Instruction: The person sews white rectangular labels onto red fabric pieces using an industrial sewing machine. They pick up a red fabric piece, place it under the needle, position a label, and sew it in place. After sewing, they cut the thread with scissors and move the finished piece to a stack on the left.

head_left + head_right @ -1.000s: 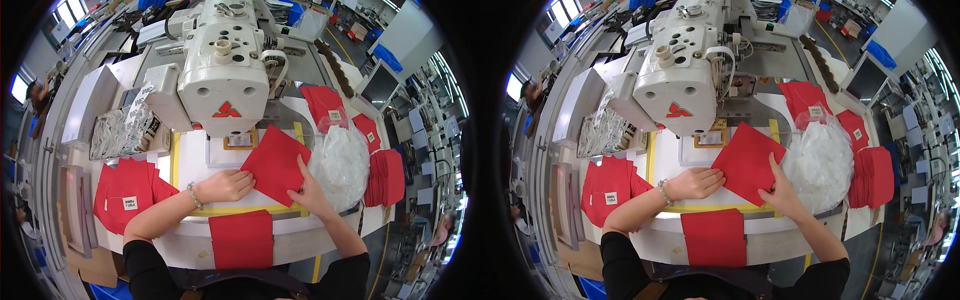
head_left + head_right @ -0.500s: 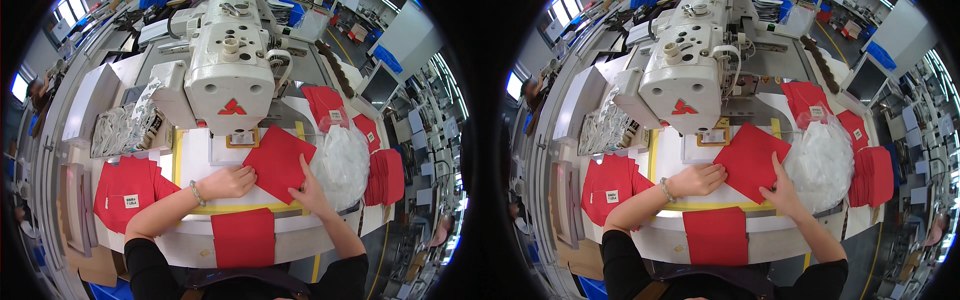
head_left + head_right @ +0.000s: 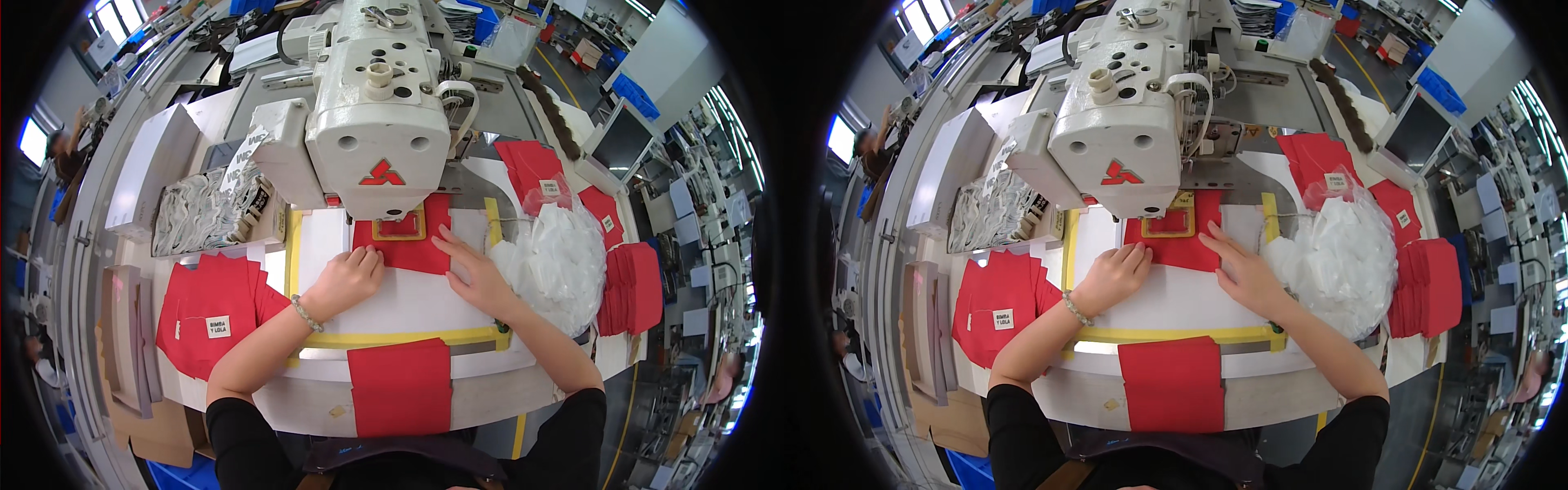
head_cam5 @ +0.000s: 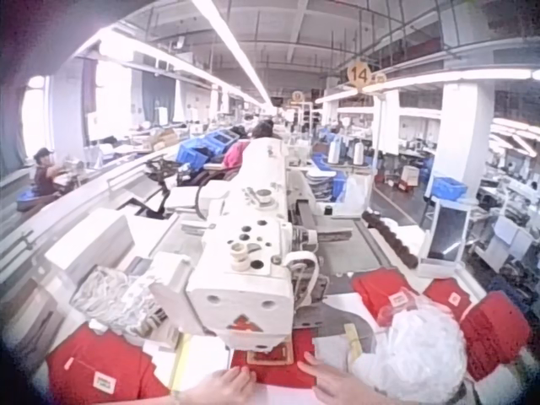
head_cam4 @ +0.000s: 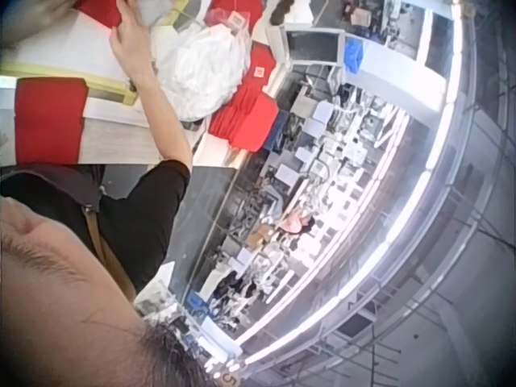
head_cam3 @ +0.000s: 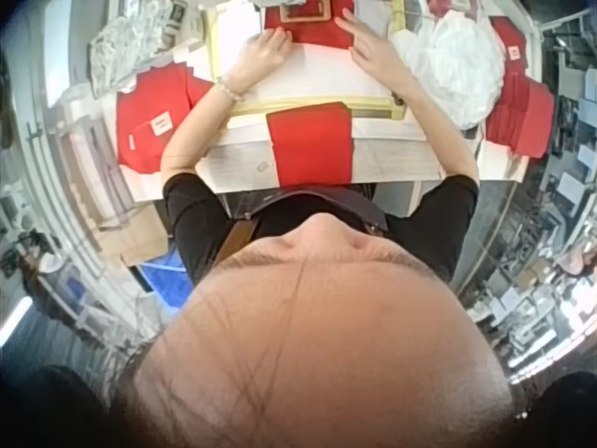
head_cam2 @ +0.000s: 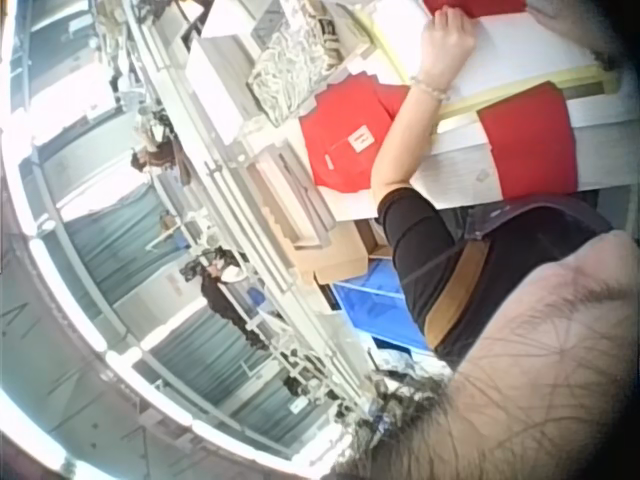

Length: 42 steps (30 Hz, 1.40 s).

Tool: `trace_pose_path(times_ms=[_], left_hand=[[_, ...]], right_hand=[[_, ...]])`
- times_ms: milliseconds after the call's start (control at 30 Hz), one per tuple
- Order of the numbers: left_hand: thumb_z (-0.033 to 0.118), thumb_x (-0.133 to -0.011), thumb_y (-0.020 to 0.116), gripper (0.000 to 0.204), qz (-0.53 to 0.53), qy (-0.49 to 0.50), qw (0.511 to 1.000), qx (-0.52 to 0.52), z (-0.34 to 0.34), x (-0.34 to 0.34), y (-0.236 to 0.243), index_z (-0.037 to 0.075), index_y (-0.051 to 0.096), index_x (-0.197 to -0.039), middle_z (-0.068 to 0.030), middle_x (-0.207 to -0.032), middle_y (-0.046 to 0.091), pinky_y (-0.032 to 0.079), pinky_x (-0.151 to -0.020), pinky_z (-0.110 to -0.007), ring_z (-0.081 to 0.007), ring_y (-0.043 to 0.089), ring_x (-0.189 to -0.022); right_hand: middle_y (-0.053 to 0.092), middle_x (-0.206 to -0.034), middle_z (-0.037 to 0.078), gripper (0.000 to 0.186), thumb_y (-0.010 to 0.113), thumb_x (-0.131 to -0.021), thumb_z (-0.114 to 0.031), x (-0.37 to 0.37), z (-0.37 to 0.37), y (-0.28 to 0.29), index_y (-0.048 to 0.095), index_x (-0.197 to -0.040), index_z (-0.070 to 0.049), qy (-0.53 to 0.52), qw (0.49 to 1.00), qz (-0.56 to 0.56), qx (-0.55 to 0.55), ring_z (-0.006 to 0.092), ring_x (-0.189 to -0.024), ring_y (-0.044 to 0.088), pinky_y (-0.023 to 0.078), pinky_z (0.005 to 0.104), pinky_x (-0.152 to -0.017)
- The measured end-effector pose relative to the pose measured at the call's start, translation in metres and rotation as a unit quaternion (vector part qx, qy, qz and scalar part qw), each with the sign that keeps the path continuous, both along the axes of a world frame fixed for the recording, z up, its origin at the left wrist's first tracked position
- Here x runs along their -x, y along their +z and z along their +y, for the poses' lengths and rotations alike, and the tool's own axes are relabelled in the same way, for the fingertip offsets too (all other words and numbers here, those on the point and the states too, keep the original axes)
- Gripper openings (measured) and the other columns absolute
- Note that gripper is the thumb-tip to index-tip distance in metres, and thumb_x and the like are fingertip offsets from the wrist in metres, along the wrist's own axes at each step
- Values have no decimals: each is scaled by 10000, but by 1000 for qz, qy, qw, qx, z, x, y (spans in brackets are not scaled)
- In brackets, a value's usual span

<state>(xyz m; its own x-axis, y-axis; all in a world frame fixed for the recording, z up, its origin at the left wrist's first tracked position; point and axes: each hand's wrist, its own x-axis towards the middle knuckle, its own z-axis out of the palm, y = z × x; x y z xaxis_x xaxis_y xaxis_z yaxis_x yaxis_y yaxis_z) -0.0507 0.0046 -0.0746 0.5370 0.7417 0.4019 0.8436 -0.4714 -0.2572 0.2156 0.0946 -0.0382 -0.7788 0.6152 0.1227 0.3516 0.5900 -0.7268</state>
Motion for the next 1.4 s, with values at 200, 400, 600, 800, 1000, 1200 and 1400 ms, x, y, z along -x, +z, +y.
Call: trace_pose_path(times_ms=[200,400,600,800,1000,1200,1400], left_hand=[[81,-725,628,313,-25,12,999,-21,8,7,-3,-41,659,-1012,-139,-1008,662,578,-725,-298,-223,672,-935],[124,-767,663,312,-95,27,995,-5,0,14,4,-22,653,-1042,-166,-1082,663,566,-815,-351,-264,667,-991],[272,-745,783,368,-197,92,974,70,-13,16,21,46,653,-1005,-124,-1153,635,478,-888,-389,-258,602,-1052],[262,-753,785,287,-234,95,963,92,-17,20,20,66,672,-931,-79,-1124,620,432,-847,-374,-233,574,-996],[228,-770,775,210,-259,96,956,97,-18,21,17,74,682,-879,-38,-1073,619,423,-827,-364,-210,573,-971],[199,-763,777,195,-272,95,951,110,-21,21,14,81,673,-879,-20,-1036,612,416,-819,-358,-202,569,-957],[204,-758,782,245,-288,108,946,106,-20,24,22,81,659,-931,-16,-1036,608,413,-816,-363,-199,571,-943]], right_hand=[[494,-1434,152,464,626,-867,-34,13,17,-12,546,-1322,-78,32,993,-16,-113,336,-1287,494,302,471,-1170],[539,-1369,145,305,651,-872,-98,11,20,-16,620,-1173,-57,23,988,-29,-150,406,-1211,525,386,471,-1109],[546,-1358,144,281,668,-874,-121,14,9,-17,644,-1140,-35,19,980,-25,-196,394,-1183,547,412,461,-1089],[545,-1356,154,296,671,-870,-124,14,11,-17,642,-1150,-33,28,979,-17,-202,376,-1163,568,406,468,-1095],[561,-1343,127,304,683,-830,-97,10,9,-14,654,-1132,-72,-8,977,-36,-209,290,-1101,599,380,496,-1076],[613,-1242,31,290,681,-780,-55,2,4,-10,668,-1062,-122,-54,958,-67,-273,194,-1074,579,315,413,-937],[638,-1195,3,256,685,-769,-50,5,1,-15,670,-1009,-138,-73,951,-63,-293,174,-1041,586,306,385,-873]])
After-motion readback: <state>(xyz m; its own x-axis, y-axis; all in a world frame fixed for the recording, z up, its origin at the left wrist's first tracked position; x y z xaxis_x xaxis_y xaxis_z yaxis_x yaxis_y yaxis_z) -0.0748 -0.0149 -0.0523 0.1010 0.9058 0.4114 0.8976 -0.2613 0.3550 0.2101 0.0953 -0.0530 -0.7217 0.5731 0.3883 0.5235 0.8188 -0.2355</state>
